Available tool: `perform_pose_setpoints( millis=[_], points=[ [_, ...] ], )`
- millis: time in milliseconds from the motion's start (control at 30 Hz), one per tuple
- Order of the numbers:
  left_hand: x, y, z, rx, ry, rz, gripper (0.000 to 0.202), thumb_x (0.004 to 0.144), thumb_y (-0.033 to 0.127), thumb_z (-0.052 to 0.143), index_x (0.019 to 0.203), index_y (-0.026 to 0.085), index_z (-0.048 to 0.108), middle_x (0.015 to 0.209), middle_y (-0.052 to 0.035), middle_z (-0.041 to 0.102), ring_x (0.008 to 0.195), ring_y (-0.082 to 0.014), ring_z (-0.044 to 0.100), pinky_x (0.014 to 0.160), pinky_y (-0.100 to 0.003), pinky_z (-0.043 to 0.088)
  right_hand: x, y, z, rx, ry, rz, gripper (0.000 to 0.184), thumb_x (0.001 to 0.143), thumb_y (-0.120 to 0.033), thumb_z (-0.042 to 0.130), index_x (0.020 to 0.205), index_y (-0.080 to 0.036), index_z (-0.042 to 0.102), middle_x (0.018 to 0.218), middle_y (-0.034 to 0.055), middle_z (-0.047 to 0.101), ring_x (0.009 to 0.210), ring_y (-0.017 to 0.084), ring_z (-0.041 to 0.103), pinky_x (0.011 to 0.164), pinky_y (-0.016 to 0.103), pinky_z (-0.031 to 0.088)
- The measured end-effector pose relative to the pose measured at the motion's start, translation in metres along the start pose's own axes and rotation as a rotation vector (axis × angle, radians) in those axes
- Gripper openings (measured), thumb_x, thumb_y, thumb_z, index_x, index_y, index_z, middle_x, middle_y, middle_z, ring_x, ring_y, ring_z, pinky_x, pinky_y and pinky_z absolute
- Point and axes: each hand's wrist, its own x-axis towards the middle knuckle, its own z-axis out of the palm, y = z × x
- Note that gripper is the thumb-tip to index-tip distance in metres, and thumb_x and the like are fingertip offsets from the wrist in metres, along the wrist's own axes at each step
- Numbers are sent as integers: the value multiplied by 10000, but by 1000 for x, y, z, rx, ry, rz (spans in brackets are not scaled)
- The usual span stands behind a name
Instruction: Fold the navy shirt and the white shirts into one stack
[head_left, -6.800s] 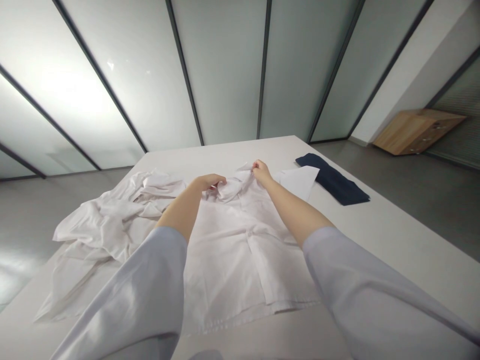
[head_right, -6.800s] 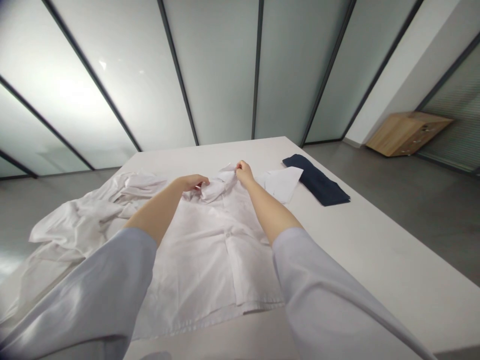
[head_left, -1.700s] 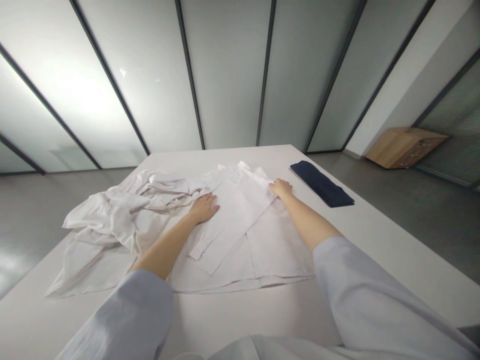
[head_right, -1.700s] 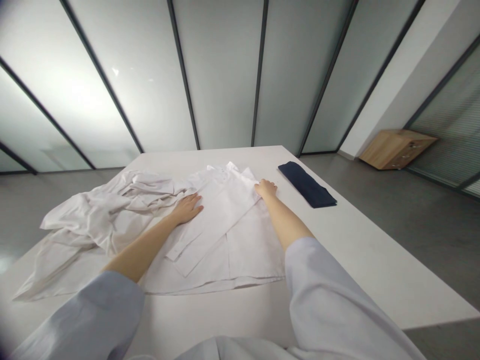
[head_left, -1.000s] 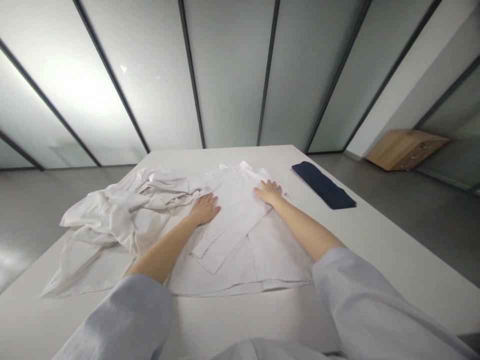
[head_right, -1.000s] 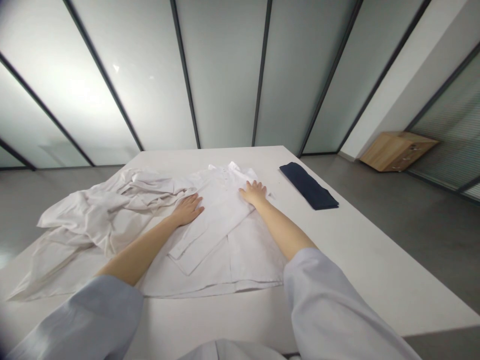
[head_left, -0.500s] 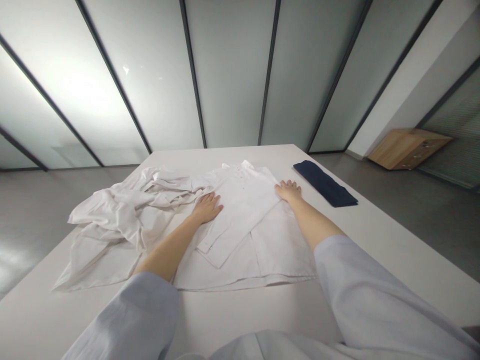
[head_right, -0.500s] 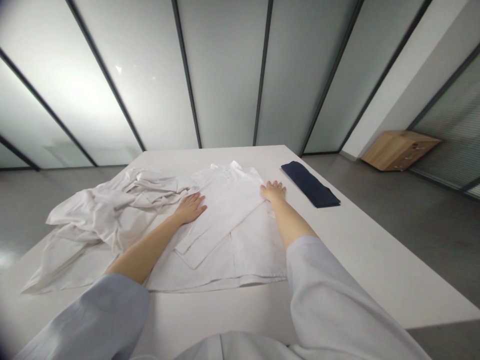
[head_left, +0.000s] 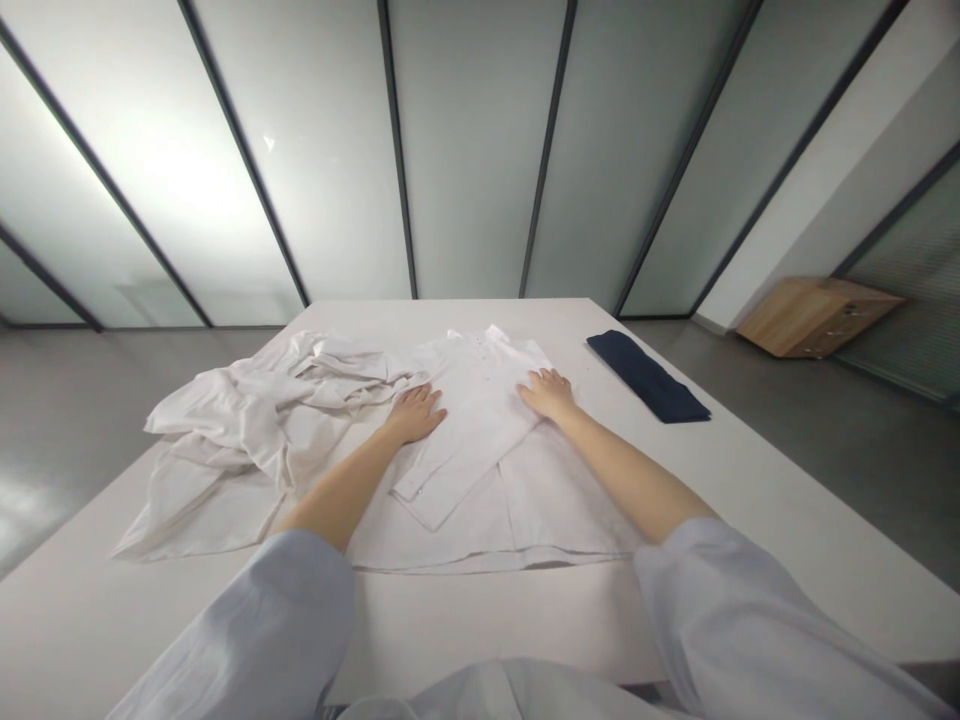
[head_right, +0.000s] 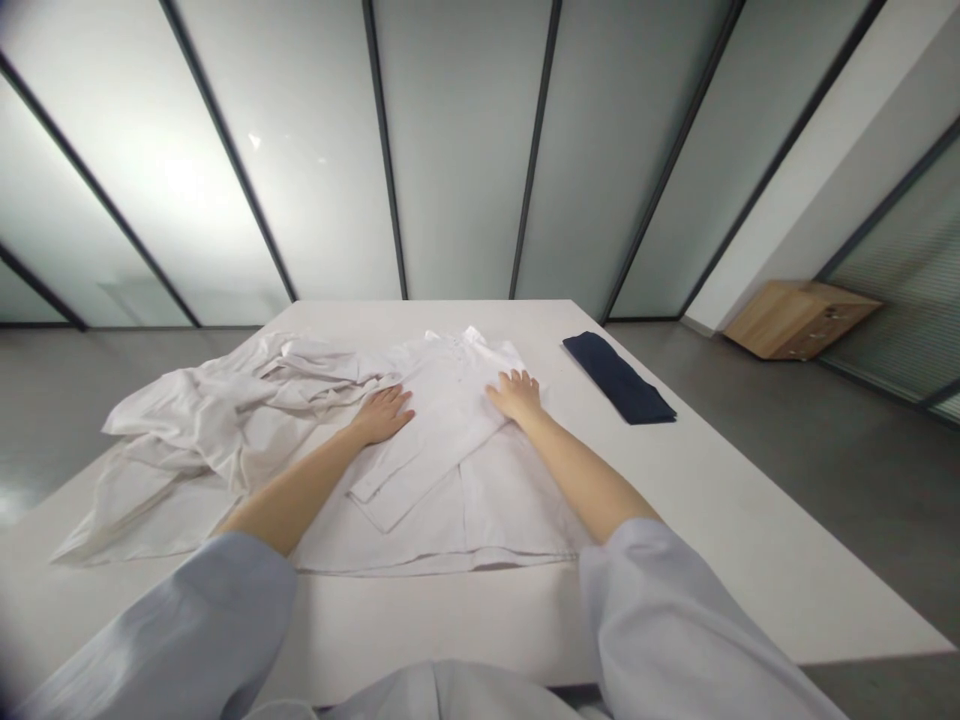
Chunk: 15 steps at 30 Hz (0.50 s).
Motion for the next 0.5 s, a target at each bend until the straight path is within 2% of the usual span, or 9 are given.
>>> perform_pose_setpoints(
  millis=[100,200,367,500],
  points=[
    [0,1,-2,8,-22,-8,596,973,502,286,1466,183,389,1572,-126,307,1450,-247,273,1174,-409,211,-8,-9,11,37,-103,51,656,938,-623,271,1446,-238,424,1551,138,321,1404,387,267,1100,603,183],
    [1,2,-4,24,-43,-22,618,973,516,271,1486,184,359,1581,-132,285,1458,-252,252,1172,-421,203,-8,-6,16,53,-106,115,707,933,-644,241,1497,-231,350,1598,137,216,1434,414,183,1107,640,118],
    [9,4,-5,61,-58,-90,655,958,566,265,1511,219,324,1591,-142,253,1465,-313,209,1155,-507,192,-1,1,12,57,-117,147,709,935,-624,247,1508,-215,331,1603,150,196,1444,412,160,1111,648,104],
    [9,4,-4,56,-83,-109,665,958,578,248,1525,234,292,1604,-144,211,1472,-328,181,1152,-549,167,-2,0,10,62,-116,147,705,937,-610,252,1513,-209,322,1605,149,193,1446,410,155,1112,647,107]
  ],
)
